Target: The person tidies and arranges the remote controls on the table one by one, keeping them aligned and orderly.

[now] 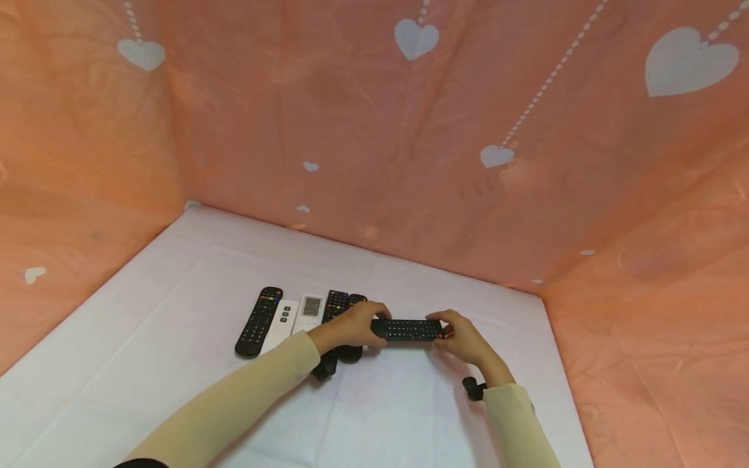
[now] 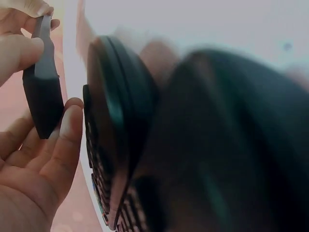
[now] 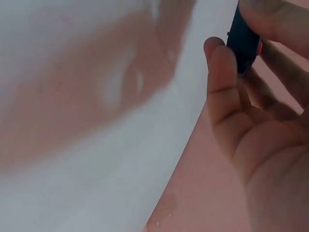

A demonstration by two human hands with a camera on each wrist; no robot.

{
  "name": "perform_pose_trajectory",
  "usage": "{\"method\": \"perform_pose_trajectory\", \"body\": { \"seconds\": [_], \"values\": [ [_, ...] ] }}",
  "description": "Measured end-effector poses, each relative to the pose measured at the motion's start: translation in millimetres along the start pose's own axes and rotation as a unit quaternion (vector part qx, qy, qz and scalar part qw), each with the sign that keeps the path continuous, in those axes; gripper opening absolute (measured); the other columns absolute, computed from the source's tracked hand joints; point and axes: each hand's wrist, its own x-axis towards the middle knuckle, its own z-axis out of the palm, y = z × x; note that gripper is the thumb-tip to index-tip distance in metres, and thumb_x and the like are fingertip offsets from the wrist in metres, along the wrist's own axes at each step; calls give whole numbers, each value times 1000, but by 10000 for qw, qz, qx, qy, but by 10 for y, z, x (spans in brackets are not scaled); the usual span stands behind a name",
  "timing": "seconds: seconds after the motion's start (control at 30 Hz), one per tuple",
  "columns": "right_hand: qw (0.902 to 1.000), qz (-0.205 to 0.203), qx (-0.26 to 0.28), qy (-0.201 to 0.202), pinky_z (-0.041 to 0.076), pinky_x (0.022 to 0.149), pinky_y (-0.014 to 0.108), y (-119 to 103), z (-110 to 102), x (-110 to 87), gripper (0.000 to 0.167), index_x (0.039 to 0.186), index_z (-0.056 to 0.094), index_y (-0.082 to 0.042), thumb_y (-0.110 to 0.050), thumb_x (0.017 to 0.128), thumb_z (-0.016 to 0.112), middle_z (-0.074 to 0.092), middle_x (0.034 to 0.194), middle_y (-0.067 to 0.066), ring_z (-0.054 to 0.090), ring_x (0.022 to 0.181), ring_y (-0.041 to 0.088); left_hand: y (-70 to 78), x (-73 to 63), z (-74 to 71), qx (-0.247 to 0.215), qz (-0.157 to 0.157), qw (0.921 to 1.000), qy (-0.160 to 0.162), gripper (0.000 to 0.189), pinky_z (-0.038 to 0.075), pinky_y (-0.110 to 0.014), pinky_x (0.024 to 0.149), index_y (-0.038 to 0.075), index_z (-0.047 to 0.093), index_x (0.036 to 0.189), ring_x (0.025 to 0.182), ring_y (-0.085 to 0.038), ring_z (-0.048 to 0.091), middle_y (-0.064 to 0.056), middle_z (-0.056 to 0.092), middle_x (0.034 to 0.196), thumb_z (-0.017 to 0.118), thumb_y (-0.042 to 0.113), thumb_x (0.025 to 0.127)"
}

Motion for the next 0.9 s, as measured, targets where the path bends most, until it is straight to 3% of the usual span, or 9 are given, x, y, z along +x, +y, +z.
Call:
{"method": "perform_pose_trajectory", "body": {
  "seconds": [0.23,0.47,0.9],
  "values": [
    [9998,38,125,132,52,68,22,44,10,-3,53,125,60,-2,0,74,76,60,113,17,62,85,14,-2,-62,24,-161,202,9997,42,50,47,-27,93,13,63,116,106,-14,58,-2,63,116,85,24,72],
    [9996,-25,257,86,53,71,23,11,-2,74,51,126,59,-1,-2,78,75,65,111,18,66,89,20,-34,-120,-5,-516,49,9987,13,51,48,-26,86,17,60,114,98,-11,59,-1,64,111,86,24,71],
    [9982,-7,561,196,54,72,23,-22,45,150,50,127,58,0,1,80,72,63,120,22,66,94,24,-83,-221,-43,-744,140,9969,-215,62,47,-20,78,20,57,123,86,-4,57,0,63,114,87,21,68]
  ]
}}
